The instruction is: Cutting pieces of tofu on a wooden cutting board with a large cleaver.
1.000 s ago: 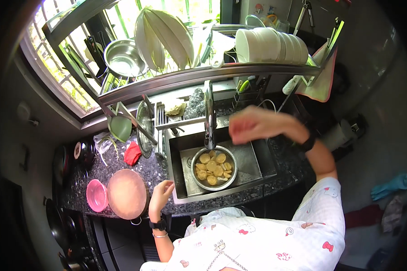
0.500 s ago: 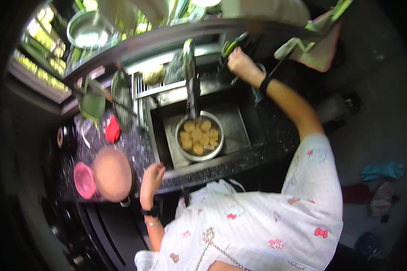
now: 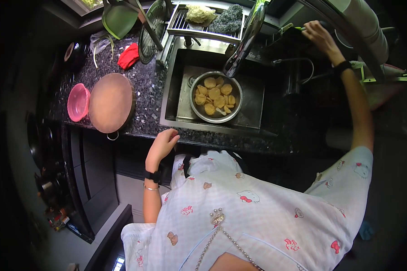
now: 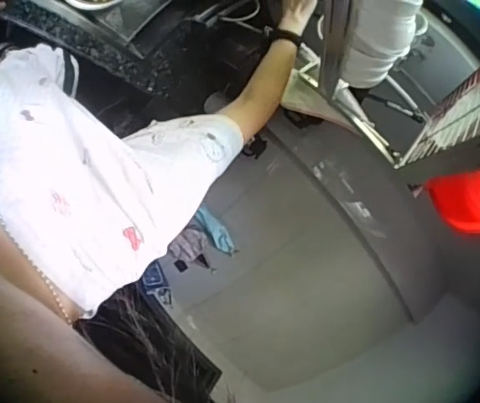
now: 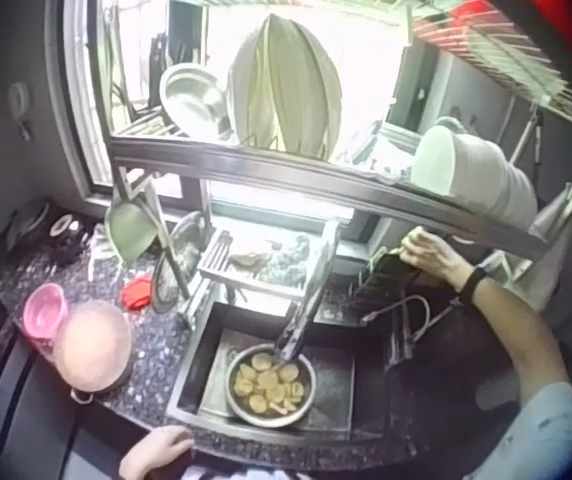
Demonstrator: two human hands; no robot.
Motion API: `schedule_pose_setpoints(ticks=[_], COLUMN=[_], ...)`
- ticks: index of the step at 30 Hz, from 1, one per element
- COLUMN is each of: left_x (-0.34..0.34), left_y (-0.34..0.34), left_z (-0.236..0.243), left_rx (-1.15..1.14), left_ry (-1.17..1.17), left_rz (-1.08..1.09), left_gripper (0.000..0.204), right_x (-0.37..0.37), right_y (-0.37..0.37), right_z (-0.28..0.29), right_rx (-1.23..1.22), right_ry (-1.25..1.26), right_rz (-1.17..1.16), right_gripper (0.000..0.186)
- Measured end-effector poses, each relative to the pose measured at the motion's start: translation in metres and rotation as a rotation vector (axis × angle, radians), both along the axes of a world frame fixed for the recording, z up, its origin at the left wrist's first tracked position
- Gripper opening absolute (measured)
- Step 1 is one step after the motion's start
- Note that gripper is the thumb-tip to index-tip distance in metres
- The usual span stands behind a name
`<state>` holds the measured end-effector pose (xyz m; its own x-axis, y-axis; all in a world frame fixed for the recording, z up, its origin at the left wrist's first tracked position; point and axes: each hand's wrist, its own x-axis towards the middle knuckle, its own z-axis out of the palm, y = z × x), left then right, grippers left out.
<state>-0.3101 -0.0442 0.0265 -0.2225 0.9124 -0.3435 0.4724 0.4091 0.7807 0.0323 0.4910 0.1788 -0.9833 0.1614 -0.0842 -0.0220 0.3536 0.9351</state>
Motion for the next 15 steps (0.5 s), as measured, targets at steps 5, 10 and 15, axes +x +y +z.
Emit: schedule_pose_setpoints(ticks=[5, 10, 15], left_x=[-0.008, -0.022, -0.017], left_y=[0.029, 0.063, 0.109], left_z=[-0.037, -0.070, -0.080], left_rx=[0.003, 0.014, -0.034], left_ry=[0.026, 0.172, 0.110], left_rz=[-0.162, -0.248, -0.284], left_gripper=[0.022, 0.023, 0.024], right_x=[0.028, 0.064, 0.117], right_y=[-0.043, -0.151, -0.233], right_z=[0.045, 0.043, 0.038], right_rx=[-0.270, 0.323, 0.188], right_ry=[0.406, 0.447, 0.494], right_rz=[0.073, -0.367, -0.580], right_gripper=[0.023, 0.009, 0.010])
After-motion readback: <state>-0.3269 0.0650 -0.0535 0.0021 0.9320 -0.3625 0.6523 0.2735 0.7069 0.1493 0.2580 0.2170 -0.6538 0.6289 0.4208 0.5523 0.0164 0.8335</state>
